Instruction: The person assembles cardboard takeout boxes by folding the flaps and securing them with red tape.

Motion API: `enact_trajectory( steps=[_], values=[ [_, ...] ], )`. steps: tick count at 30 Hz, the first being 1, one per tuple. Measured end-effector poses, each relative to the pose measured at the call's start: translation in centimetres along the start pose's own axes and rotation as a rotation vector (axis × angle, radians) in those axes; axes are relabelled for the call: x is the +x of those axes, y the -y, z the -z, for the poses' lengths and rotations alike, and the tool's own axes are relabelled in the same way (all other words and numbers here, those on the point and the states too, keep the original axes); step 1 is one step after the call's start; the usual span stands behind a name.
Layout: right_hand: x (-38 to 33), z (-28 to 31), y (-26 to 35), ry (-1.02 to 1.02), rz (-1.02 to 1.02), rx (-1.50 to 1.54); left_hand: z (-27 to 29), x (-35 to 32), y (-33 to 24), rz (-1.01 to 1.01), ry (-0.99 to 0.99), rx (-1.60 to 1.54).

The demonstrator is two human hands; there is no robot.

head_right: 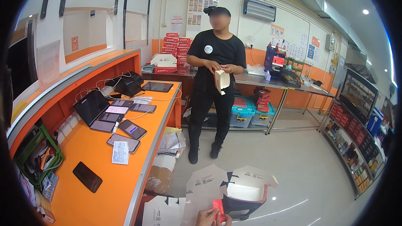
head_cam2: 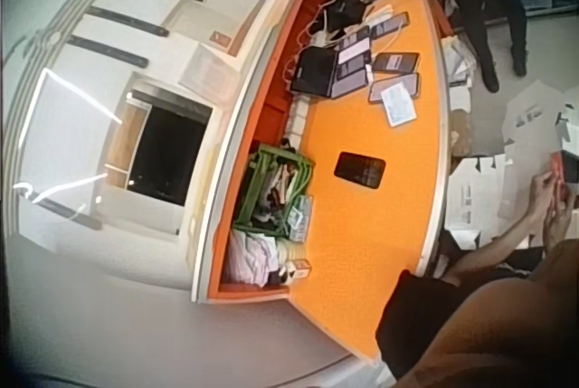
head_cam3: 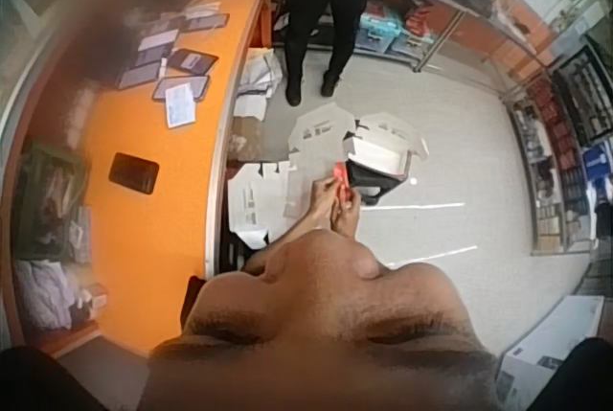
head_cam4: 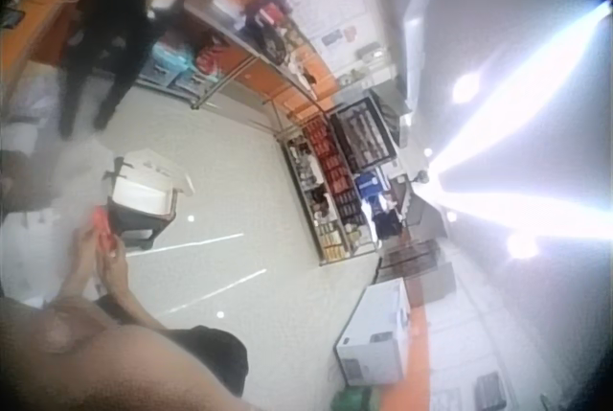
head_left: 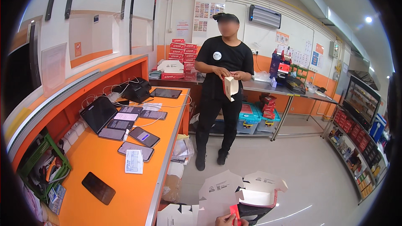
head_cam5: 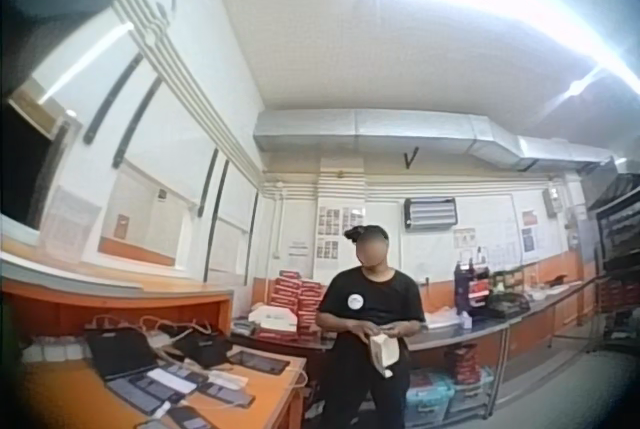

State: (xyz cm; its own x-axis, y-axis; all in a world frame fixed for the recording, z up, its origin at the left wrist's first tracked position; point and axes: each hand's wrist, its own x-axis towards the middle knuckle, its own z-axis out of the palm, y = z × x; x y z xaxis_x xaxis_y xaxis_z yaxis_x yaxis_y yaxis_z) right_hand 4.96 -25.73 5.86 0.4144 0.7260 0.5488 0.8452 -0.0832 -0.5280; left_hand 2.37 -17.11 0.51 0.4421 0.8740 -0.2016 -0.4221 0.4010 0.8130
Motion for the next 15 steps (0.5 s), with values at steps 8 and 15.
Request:
enact_trajectory(
  steps=[8,15],
  values=[
    [2.6,1.7,0.8,0.05,-0.122,0.221,-0.8,-0.7,0.0,-0.141,-0.084,0.315],
    [2.6,2.2,-0.2,0.271,-0.348,0.891,-4.4,-6.8,-12.4,-0.444,-0.03,0.727]
  ],
)
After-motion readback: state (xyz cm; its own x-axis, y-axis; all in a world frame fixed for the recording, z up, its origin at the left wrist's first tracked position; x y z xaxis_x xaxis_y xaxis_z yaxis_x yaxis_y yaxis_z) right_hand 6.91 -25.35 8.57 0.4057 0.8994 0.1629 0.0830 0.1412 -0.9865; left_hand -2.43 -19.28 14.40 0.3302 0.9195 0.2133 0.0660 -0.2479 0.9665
